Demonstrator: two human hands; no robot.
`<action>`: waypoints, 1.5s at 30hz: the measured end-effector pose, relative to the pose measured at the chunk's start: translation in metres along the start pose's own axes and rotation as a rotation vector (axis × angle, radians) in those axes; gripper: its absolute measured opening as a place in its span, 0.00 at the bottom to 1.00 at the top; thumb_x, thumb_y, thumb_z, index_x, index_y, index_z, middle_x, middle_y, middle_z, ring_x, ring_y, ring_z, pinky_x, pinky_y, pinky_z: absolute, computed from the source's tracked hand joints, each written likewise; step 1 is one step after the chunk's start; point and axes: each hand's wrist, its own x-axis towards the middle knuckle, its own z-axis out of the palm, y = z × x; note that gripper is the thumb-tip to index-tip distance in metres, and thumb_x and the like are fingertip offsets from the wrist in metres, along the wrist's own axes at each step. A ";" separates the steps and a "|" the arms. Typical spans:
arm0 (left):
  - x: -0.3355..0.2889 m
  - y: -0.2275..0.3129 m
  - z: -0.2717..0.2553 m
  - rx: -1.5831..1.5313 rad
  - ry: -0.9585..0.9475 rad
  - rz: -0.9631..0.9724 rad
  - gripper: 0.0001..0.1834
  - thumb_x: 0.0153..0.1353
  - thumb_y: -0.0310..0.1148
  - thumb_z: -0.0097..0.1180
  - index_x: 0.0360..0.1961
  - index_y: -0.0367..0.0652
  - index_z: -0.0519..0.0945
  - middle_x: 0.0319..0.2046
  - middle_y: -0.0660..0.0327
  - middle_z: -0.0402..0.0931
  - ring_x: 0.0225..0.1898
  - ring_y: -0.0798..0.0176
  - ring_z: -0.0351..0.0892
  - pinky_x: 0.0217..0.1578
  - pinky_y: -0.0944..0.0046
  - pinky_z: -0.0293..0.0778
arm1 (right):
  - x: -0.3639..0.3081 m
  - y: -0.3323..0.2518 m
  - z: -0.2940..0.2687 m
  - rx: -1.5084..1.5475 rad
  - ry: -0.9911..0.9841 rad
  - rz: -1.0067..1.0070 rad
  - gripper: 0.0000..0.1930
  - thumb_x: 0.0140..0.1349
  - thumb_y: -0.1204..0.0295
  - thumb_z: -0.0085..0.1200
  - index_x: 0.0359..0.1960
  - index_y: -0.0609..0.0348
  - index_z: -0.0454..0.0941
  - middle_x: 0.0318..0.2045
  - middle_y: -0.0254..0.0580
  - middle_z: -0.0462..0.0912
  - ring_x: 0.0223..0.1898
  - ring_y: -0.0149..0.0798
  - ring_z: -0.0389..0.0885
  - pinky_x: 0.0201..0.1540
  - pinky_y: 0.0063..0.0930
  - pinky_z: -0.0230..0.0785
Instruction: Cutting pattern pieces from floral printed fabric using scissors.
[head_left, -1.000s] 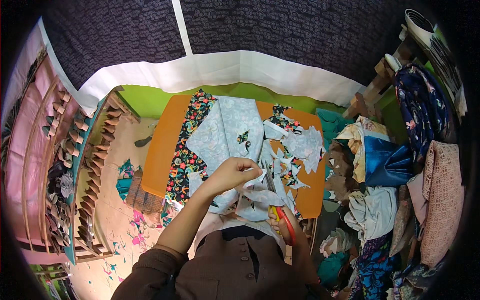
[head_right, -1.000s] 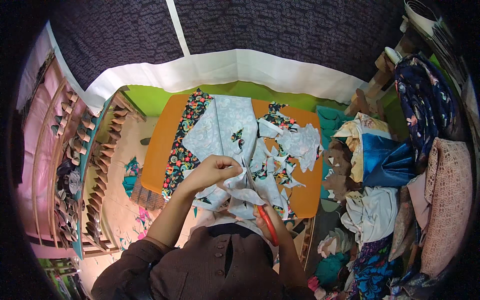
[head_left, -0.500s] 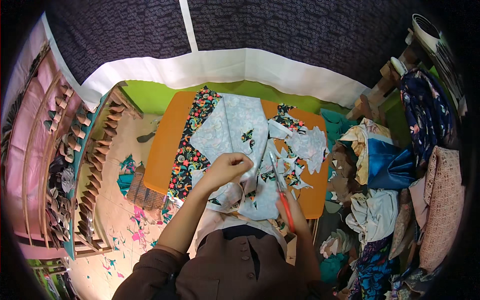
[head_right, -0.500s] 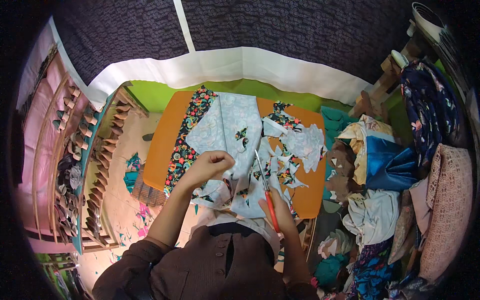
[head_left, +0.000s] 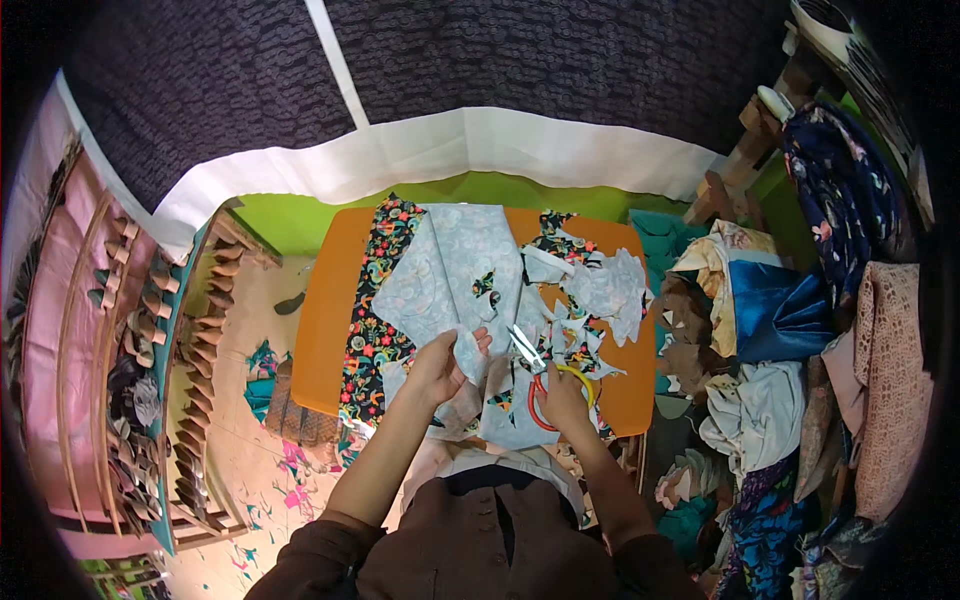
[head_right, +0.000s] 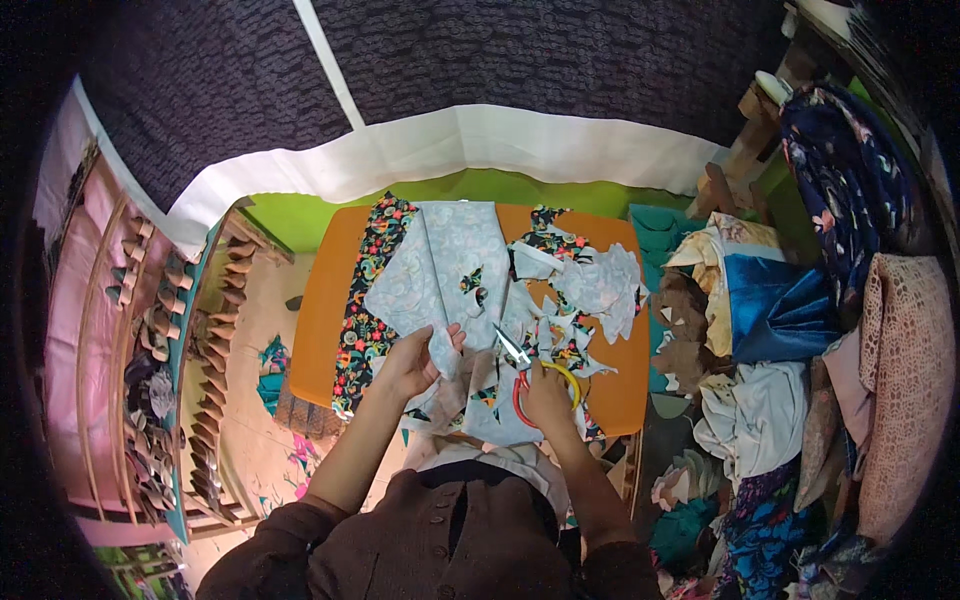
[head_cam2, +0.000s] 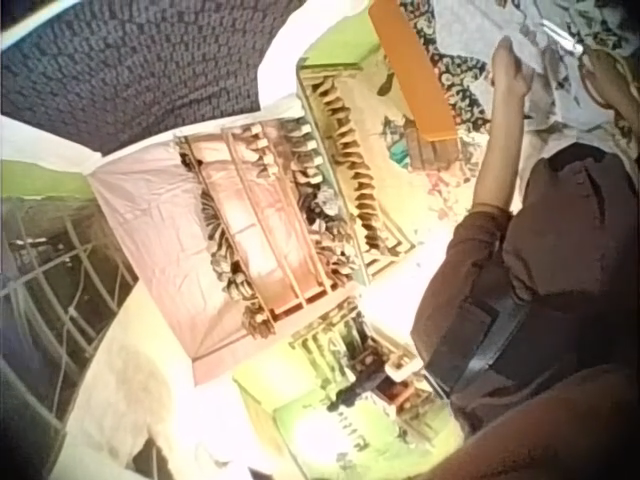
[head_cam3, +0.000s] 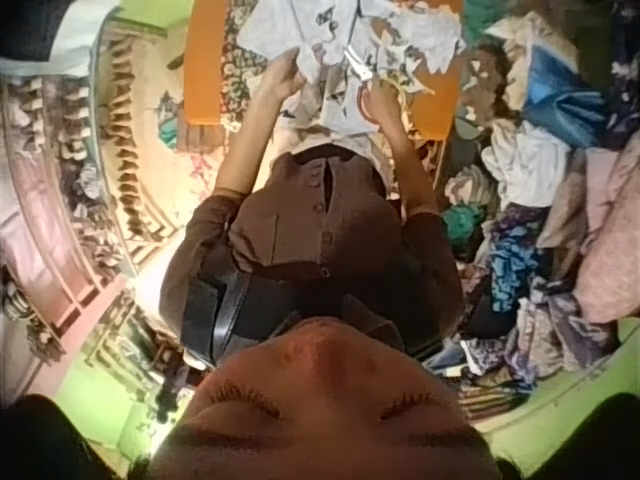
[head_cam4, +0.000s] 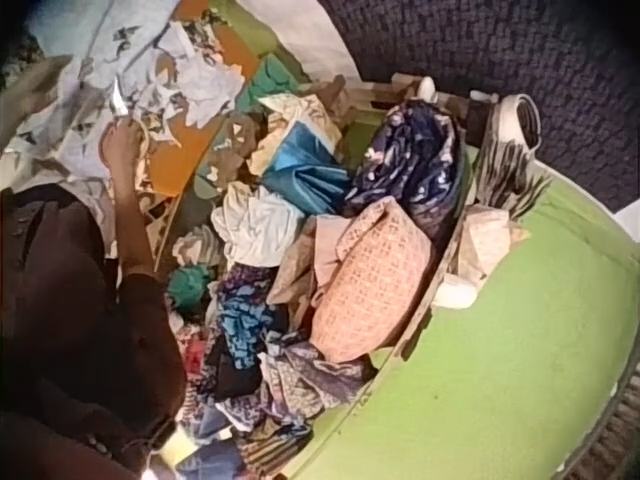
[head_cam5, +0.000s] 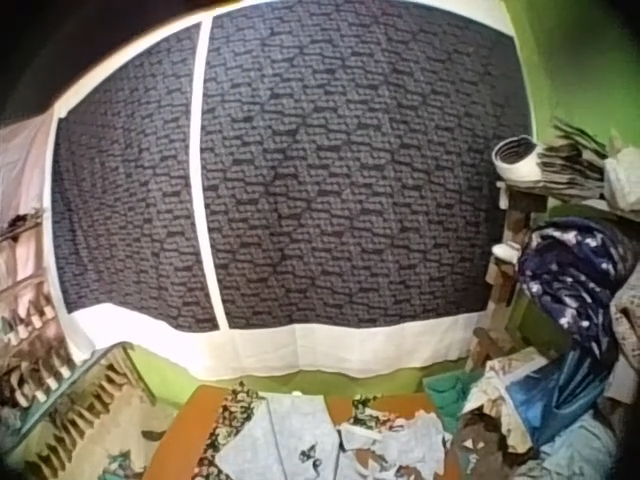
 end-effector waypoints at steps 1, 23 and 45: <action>0.005 -0.002 -0.004 -0.074 0.020 -0.013 0.19 0.63 0.35 0.28 0.47 0.30 0.59 0.41 0.50 0.68 0.41 0.56 0.72 0.41 0.62 0.72 | -0.001 0.000 -0.001 0.007 0.004 0.002 0.29 0.48 0.65 0.53 0.51 0.64 0.59 0.34 0.58 0.69 0.37 0.59 0.68 0.40 0.43 0.63; 0.092 -0.056 0.021 -0.114 -0.115 -0.616 0.19 0.63 0.35 0.26 0.45 0.33 0.66 0.40 0.55 0.72 0.42 0.60 0.73 0.46 0.60 0.69 | 0.023 -0.002 -0.013 2.568 -0.252 0.414 0.16 0.57 0.68 0.45 0.47 0.57 0.65 0.40 0.31 0.71 0.45 0.29 0.68 0.51 0.26 0.56; 0.126 -0.014 -0.004 0.860 0.024 0.517 0.16 0.59 0.39 0.43 0.43 0.39 0.68 0.38 0.62 0.72 0.39 0.69 0.69 0.39 0.73 0.62 | 0.064 0.072 -0.025 0.871 0.434 0.487 0.16 0.56 0.71 0.44 0.46 0.63 0.66 0.42 0.49 0.73 0.43 0.41 0.72 0.44 0.29 0.64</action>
